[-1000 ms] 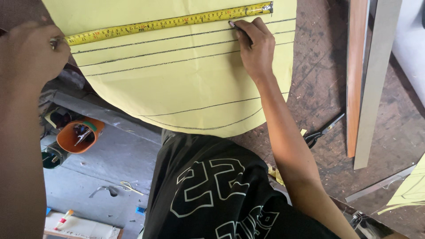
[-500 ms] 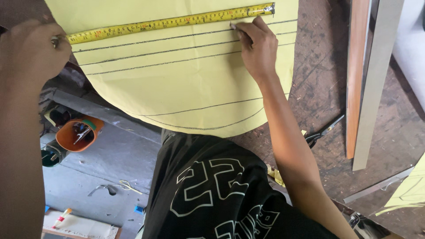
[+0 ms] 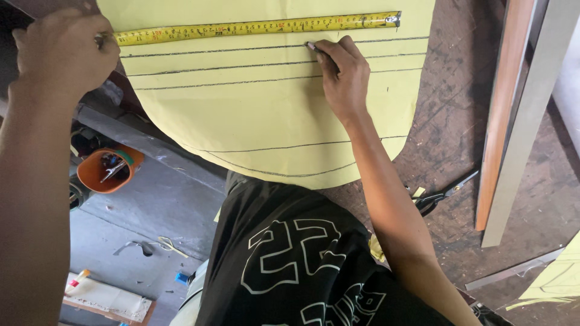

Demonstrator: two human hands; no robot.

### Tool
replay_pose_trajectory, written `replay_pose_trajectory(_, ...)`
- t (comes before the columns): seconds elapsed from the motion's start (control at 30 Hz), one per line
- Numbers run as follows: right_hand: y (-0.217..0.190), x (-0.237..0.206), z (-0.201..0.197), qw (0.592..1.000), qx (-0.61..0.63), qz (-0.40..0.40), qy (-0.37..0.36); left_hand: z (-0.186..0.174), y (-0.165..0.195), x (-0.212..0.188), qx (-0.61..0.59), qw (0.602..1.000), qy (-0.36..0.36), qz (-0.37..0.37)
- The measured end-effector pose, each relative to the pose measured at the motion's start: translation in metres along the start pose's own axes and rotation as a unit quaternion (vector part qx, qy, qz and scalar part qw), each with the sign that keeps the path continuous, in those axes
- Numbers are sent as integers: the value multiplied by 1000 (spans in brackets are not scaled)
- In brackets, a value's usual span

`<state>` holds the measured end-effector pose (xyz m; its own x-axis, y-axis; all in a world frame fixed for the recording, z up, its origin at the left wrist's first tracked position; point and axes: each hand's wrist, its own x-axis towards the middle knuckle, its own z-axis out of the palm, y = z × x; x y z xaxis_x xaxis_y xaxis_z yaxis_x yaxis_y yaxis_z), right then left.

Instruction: The person measures a large sheet of yellow pattern paper on a workbench with a tape measure, making pencil tick marks along its edges. They reposition the tape measure repeatedly to mark several parallel reference lines, briefly pick up and set down scissors, and continue drawing lines across the paper.

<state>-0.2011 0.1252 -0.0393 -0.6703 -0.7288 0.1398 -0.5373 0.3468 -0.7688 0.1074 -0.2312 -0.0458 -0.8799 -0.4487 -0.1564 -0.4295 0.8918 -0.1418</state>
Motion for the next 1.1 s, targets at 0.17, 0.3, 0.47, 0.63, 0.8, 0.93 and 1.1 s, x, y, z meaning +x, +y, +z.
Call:
replay_pose_trajectory(0.17, -3, 3, 6, 1000, 0, 4, -13, 3, 1, -2, 32, 999, 25, 5)
replay_pose_trajectory(0.3, -4, 5, 8, 1000, -2, 2, -4, 5, 0, -3, 56, 998, 29, 6)
replay_pose_trajectory(0.47, 3, 6, 6, 1000, -9, -3, 16, 3, 1, -2, 54, 999, 2, -1)
replay_pose_trajectory(0.63, 5, 8, 7, 999, -16, -18, 23, 2, 3, -1, 96, 995, 32, 10)
replay_pose_trajectory(0.8, 3, 9, 6, 999, -47, 2, 15, -2, 2, 0, 33, 999, 12, 5)
replay_pose_trajectory(0.93, 1, 10, 4, 999, -41, 0, 3, 0, 1, 0, 27, 999, 17, -1)
replay_pose_trajectory(1.1, -4, 13, -1, 998, -39, -45, 8, -2, 4, 2, 31, 1000, -4, -5)
